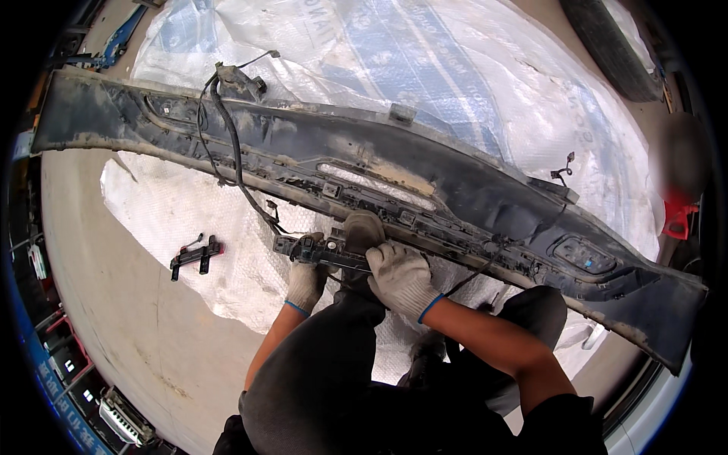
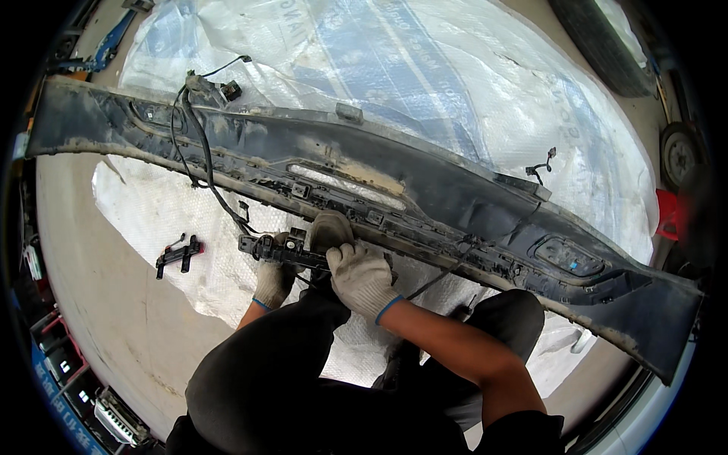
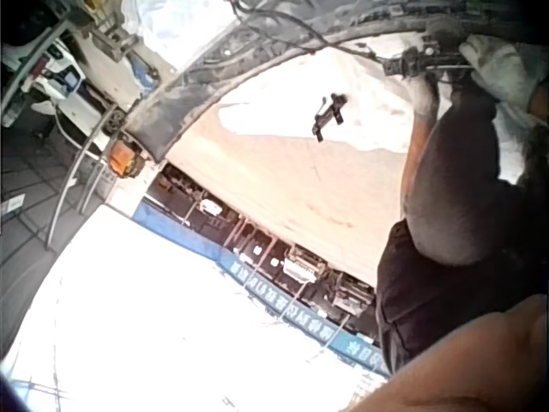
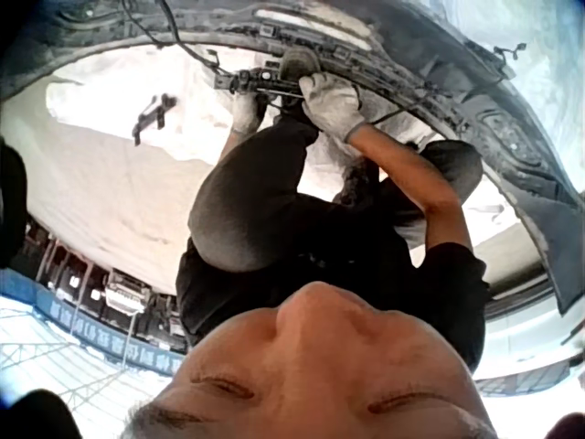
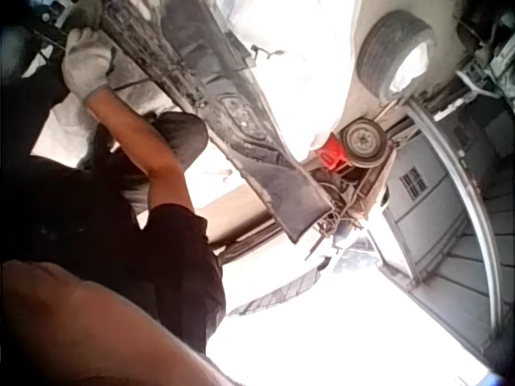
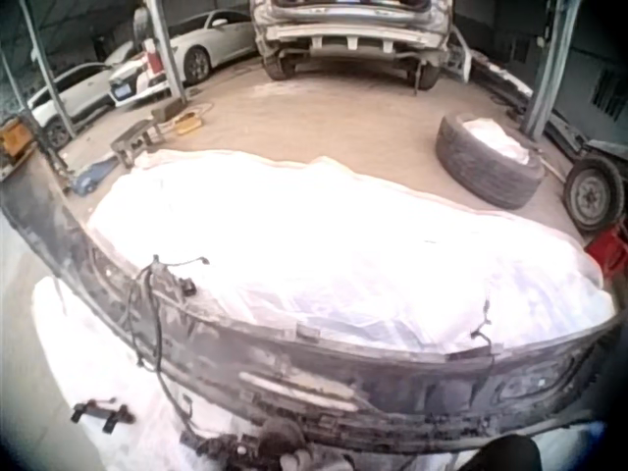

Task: The person kneels on the floor and uses a power drill to remove screws from the back of a car bumper. They then disconnect wiring harnesses and remove a license plate light assembly and a chrome trim piece.

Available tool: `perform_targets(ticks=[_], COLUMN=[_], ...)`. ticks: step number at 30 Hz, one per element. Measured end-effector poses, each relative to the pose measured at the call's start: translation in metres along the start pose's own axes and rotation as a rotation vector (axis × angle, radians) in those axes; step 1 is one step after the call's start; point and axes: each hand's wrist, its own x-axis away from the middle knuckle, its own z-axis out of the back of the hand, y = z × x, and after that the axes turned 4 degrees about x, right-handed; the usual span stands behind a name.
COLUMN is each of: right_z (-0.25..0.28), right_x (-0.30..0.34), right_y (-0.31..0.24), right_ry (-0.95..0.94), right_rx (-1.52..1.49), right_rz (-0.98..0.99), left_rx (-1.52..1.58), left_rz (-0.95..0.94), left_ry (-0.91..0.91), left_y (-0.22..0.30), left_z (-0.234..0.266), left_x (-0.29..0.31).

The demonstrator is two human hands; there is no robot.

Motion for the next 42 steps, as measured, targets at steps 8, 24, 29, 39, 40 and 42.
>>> perform_targets(ticks=[8, 24, 29, 39, 40, 42], right_z=[0.002, -0.004, -0.011, -0.016, -0.015, -0.014], right_x=[-0.004, -0.016, -0.019, -0.029, -0.029, -0.030], right_y=[0.004, 0.013, 0.019, 0.034, 0.034, 0.033], right_ry=[0.144, -0.007, 0.127, -0.057, -0.085, -0.124], right_rx=[-0.029, -0.059, -0.072, -0.080, -0.085, -0.102], right_rz=[-0.022, -0.085, -0.087, -0.174, -0.180, -0.208], left_rx=[0.412, 0.403, 0.351, 0.207, 0.201, 0.230], left_rz=[0.110, 0.121, 0.120, 0.102, 0.095, 0.106], left_ry=[0.063, 0.054, 0.085, 0.124, 0.121, 0.069], left_y=[0.016, 0.026, 0.033, 0.029, 0.030, 0.035], left_z=[-0.012, -0.009, -0.013, -0.013, -0.013, -0.016], left_x=[0.010, 0.011, 0.011, 0.013, 0.014, 0.015])
